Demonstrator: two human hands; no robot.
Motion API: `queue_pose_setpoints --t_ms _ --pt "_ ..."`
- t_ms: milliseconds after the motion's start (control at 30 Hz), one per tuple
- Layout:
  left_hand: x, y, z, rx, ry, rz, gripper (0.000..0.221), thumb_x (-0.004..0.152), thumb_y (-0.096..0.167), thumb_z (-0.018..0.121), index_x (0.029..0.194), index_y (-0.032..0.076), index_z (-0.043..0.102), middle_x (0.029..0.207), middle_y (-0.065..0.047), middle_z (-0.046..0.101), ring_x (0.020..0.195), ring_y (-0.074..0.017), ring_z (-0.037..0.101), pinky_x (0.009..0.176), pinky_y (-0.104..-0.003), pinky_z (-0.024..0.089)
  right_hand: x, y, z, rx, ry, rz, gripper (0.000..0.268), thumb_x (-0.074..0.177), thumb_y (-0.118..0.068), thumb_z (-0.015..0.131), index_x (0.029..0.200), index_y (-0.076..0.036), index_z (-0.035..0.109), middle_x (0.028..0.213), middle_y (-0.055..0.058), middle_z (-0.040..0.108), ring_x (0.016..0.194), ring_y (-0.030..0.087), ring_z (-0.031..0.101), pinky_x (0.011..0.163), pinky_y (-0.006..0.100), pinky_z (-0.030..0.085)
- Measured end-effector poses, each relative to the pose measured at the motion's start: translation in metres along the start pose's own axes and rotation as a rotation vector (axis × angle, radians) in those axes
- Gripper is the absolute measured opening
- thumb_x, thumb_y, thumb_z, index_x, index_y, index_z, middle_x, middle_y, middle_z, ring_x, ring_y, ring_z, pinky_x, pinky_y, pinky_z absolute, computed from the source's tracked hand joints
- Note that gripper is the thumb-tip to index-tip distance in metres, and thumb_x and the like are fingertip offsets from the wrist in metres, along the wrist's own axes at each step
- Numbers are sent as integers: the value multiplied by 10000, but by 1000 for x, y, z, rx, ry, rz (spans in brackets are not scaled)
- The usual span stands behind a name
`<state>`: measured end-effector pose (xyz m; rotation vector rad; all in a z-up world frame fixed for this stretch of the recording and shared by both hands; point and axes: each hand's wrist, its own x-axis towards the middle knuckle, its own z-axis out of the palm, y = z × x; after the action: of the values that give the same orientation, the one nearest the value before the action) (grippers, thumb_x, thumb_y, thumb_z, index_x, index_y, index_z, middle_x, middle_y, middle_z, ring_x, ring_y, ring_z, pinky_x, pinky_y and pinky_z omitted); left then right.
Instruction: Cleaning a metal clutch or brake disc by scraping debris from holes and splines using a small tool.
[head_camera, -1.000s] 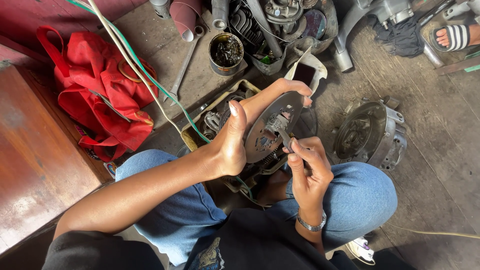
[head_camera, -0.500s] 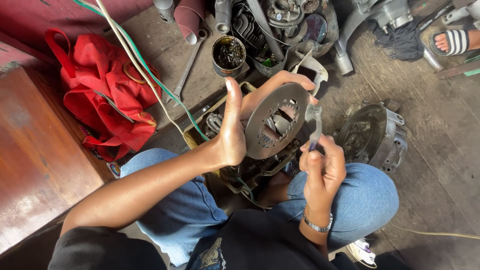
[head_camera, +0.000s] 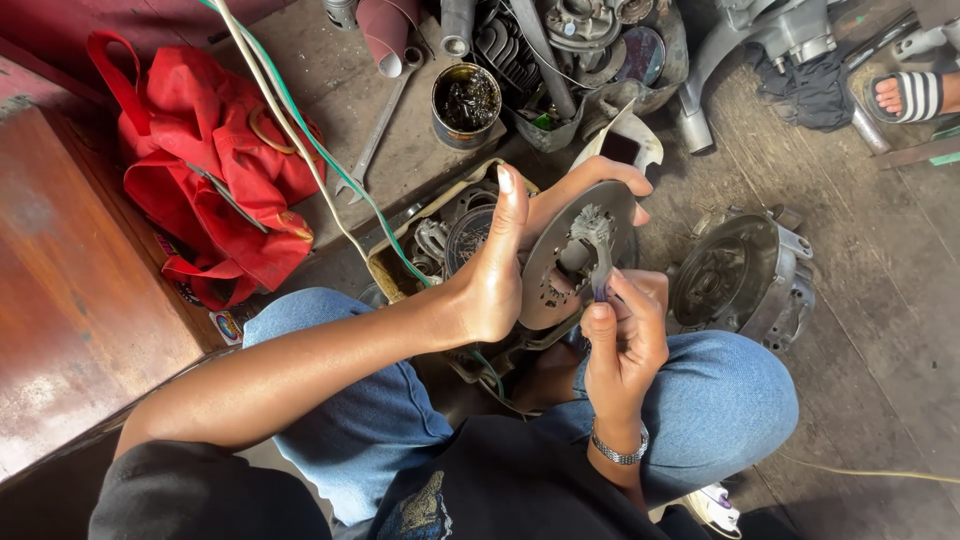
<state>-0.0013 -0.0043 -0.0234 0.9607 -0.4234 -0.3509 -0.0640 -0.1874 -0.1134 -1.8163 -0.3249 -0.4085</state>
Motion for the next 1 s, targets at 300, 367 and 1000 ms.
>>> queue_pose_setpoints --t_ms 300,367,1000 --pt "-1 0 -1 65 19 20 968 858 890 114 1368 171 514 1046 -79 585 1290 -199 562 975 -353 490 -3 1 4 -82 36 5 155 1099 -131 533 1223 -64 598 1176 141 465 651 106 510 599 229 504" --pt "-1 -1 -2 68 21 18 977 846 898 120 1371 170 508 1046 -99 598 1018 -165 563 841 -331 485 -2 1 5 -90 40 1 144 1095 -123 544 1208 -60 607 1176 143 473 656 109 514 606 231 503" --pt "16 -22 -21 221 194 -211 687 986 528 450 1518 96 491 985 -128 647 908 -192 623 852 -331 506 17 -8 4 -253 87 -60 242 1026 -24 632 1252 15 707 1069 142 600 1101 318 644 981 454 473"
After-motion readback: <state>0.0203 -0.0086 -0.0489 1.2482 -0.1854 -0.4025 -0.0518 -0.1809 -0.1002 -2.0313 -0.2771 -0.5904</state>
